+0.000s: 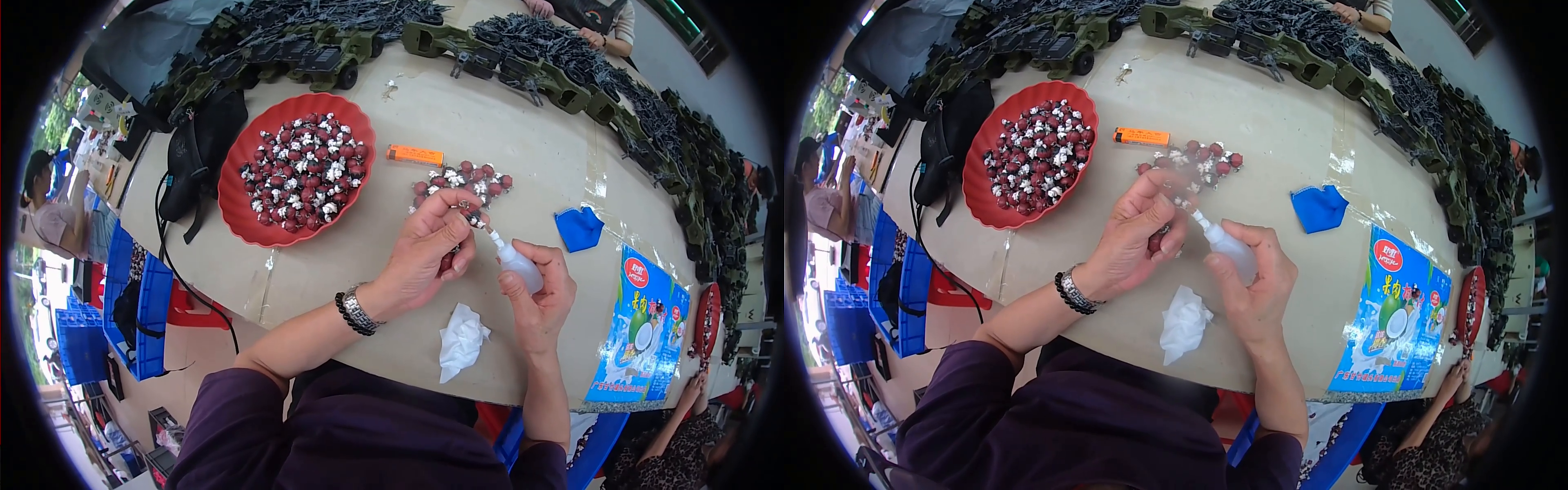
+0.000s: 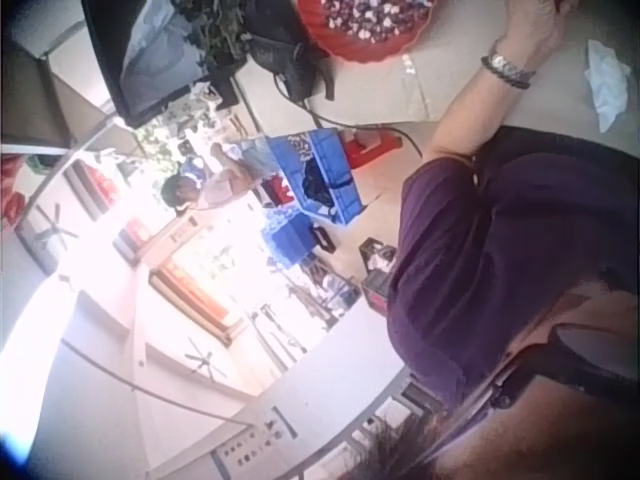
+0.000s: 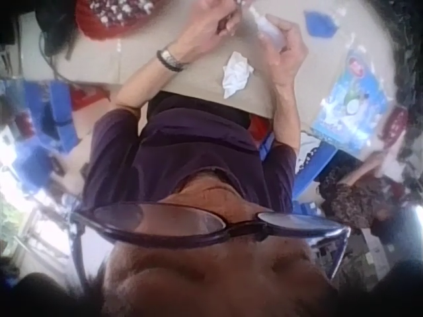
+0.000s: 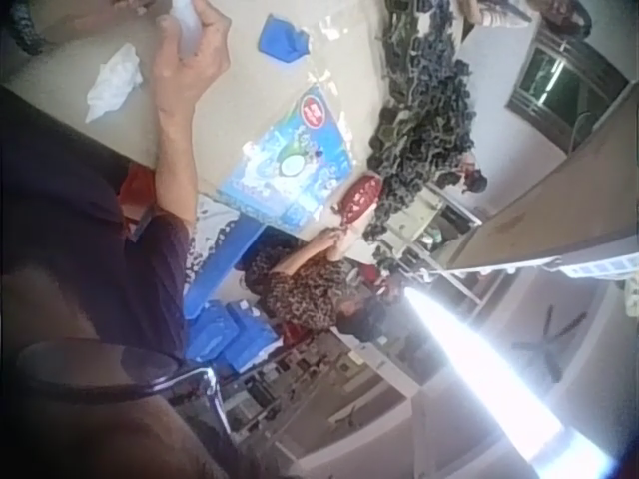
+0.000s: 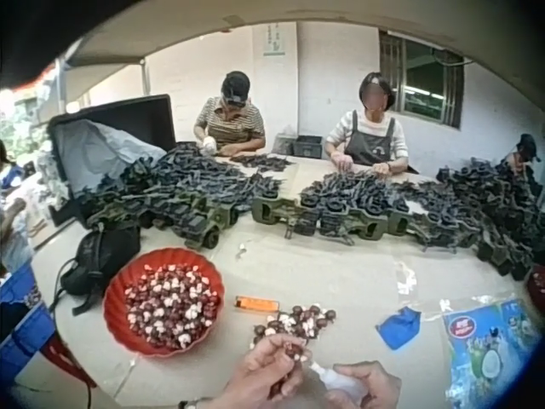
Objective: The person applies glue from a bottle to small plastic toy parts and assembles them into finished pieces by hand.
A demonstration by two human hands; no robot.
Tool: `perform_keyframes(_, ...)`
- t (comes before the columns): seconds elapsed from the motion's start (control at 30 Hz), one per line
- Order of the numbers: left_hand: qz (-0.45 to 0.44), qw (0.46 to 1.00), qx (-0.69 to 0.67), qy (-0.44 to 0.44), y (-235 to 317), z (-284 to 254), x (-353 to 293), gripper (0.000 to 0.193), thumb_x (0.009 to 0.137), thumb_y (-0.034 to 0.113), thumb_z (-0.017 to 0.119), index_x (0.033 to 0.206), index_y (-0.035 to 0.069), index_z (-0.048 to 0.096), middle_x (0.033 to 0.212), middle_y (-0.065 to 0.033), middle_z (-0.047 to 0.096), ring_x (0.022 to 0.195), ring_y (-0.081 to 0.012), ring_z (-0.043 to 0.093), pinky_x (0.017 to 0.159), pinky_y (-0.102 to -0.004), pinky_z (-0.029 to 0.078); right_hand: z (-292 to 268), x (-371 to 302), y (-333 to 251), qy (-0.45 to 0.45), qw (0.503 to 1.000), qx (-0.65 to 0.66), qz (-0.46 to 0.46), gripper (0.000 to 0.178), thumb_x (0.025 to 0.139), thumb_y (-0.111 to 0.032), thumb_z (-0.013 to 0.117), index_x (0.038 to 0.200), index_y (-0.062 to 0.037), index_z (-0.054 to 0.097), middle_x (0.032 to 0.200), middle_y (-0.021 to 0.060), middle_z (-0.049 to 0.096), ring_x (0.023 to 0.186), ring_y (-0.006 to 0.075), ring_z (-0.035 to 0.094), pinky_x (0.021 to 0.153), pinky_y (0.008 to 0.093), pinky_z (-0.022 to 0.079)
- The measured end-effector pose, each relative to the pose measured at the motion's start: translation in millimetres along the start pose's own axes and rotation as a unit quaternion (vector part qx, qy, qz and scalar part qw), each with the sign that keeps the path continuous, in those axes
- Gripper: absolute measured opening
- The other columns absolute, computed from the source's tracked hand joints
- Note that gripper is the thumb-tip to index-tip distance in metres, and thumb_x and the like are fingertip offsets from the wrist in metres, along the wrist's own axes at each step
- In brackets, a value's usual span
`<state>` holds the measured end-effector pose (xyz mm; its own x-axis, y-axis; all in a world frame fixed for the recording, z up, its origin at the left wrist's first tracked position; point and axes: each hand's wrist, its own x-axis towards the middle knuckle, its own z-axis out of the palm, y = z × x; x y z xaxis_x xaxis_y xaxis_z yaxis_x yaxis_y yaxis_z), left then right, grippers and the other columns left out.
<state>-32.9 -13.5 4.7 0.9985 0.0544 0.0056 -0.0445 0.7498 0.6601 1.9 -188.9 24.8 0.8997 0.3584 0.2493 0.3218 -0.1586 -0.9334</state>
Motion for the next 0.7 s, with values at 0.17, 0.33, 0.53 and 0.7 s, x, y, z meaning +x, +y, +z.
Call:
perform_keyframes(0.17,-0.002,1.000,0.000,0.003,0.3,0.6,0.0,0.027,0.097,0.021,0.053,0.120,0.008,0.047,0.105,-0.0051,0.056,0.059,-0.0063,0.046,0.045,-0.0188,0.033,-0.7,0.0,-0.9,-0.003,1.000,-0.005,-0.002,0.027,0.078,-0.004,0.071,0.103,-0.0001,0.062,0.085,0.0078,0.066,0.074,0.0121,0.062,0.066,0.0243,0.048)
perform_keyframes(0.33,-0.006,1.000,0.003,0.004,1.7,1.1,-0.5,0.026,0.097,0.020,0.053,0.119,0.008,0.047,0.105,-0.0051,0.056,0.059,-0.0063,0.046,0.046,-0.0189,0.033,-0.7,0.3,1.0,0.000,1.000,-0.006,-0.003,0.027,0.078,-0.005,0.072,0.103,0.0005,0.062,0.086,0.0081,0.066,0.074,0.0122,0.062,0.066,0.0245,0.048)
perform_keyframes(0.53,-0.002,1.000,-0.003,-0.004,2.0,1.3,-0.7,0.025,0.097,0.019,0.054,0.119,0.008,0.048,0.105,-0.0048,0.056,0.059,-0.0062,0.046,0.046,-0.0190,0.033,-0.4,0.4,0.3,0.001,1.000,-0.003,-0.004,0.027,0.078,-0.005,0.072,0.103,0.0009,0.062,0.086,0.0080,0.066,0.074,0.0124,0.062,0.067,0.0247,0.049)
perform_keyframes(0.7,-0.006,1.000,-0.004,0.001,2.3,1.5,-1.1,0.025,0.097,0.019,0.054,0.119,0.008,0.048,0.105,-0.0046,0.056,0.059,-0.0061,0.046,0.046,-0.0189,0.032,-0.1,0.6,1.1,-0.001,1.000,-0.006,-0.006,0.027,0.079,-0.005,0.072,0.103,0.0005,0.062,0.086,0.0079,0.066,0.074,0.0123,0.062,0.067,0.0248,0.049)
